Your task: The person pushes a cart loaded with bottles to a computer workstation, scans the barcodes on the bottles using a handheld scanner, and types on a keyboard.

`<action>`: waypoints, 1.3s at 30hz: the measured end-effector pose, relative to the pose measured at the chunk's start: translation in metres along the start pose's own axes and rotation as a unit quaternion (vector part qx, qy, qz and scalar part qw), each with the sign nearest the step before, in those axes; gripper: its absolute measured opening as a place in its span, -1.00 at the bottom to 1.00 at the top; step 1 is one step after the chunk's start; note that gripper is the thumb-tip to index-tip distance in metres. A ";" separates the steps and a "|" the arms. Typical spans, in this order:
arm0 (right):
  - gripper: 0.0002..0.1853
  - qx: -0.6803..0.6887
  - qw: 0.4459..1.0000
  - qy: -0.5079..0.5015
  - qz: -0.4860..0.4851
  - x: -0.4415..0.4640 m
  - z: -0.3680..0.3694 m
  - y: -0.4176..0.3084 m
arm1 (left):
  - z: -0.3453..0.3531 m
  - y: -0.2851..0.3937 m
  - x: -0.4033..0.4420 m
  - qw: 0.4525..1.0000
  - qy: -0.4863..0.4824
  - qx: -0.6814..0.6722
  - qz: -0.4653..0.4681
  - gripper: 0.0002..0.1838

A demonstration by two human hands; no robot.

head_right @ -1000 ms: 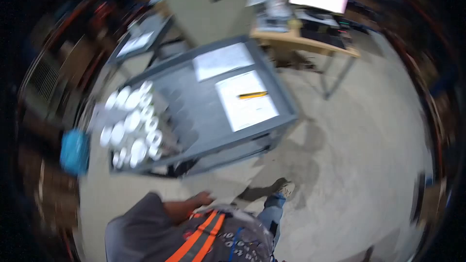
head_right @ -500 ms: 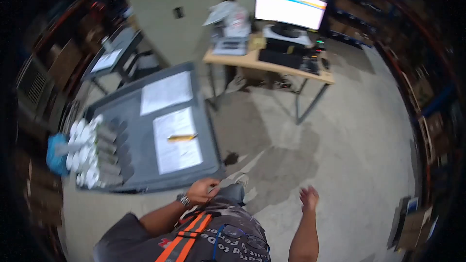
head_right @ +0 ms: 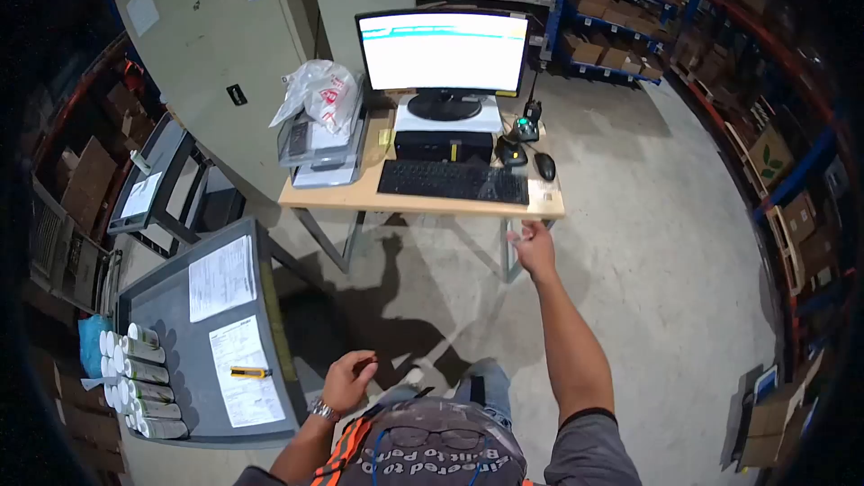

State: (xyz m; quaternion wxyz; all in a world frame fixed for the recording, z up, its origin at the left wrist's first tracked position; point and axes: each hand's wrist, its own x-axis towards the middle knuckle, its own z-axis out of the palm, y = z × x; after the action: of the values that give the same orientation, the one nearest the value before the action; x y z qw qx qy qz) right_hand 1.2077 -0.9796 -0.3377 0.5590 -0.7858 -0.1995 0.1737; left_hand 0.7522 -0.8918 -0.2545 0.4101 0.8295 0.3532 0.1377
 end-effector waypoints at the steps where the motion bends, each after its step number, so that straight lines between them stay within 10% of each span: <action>1: -0.50 -0.034 0.996 0.050 -0.067 0.036 -0.008 -0.031 | 0.008 -0.005 0.005 0.999 0.033 -0.019 -0.021 -0.74; 3: -0.44 -0.101 0.969 0.120 -0.189 0.142 -0.010 -0.041 | 0.044 -0.002 0.003 0.981 0.150 -0.025 -0.123 -0.75; 7: -0.20 -0.225 0.960 0.101 -0.133 0.257 -0.002 -0.061 | 0.114 0.035 -0.042 0.920 0.278 0.035 -0.273 -0.77; 13: -0.36 -0.283 0.959 -0.001 -0.003 0.315 0.017 -0.065 | 0.184 0.127 -0.068 0.915 0.129 0.048 -0.380 -0.61; 25: -0.55 -0.161 0.963 0.056 -0.211 0.232 -0.064 -0.130 | 0.209 0.132 -0.063 0.907 0.183 -0.085 -0.369 -0.69; 31: -0.47 -0.088 0.912 -0.367 -0.163 -0.026 -0.089 -0.098 | 0.161 0.102 0.010 0.986 0.060 -0.151 -0.030 -0.41; 33: -0.34 0.050 0.854 -0.492 -0.163 -0.095 -0.078 -0.057 | 0.142 0.096 0.027 0.948 -0.140 -0.282 0.045 -0.36; 35: -0.30 0.100 0.821 -0.547 -0.131 -0.165 -0.087 -0.058 | 0.127 0.031 0.014 0.839 -0.342 -0.400 -0.138 -0.33; 36: -0.29 0.121 0.834 -0.523 -0.129 -0.195 -0.093 -0.062 | 0.131 0.049 0.007 0.762 -0.466 -0.443 -0.069 -0.36; 39: -0.29 0.153 0.877 -0.433 -0.146 -0.262 -0.115 -0.063 | 0.112 0.077 -0.029 0.706 -0.568 -0.382 -0.182 -0.41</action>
State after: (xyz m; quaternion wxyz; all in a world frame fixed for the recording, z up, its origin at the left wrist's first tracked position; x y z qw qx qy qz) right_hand 1.0321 -1.1870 -0.2288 0.5490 -0.4992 -0.5049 0.4410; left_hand 0.8266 -1.0094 -0.2630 0.8317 0.4434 0.1150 -0.3137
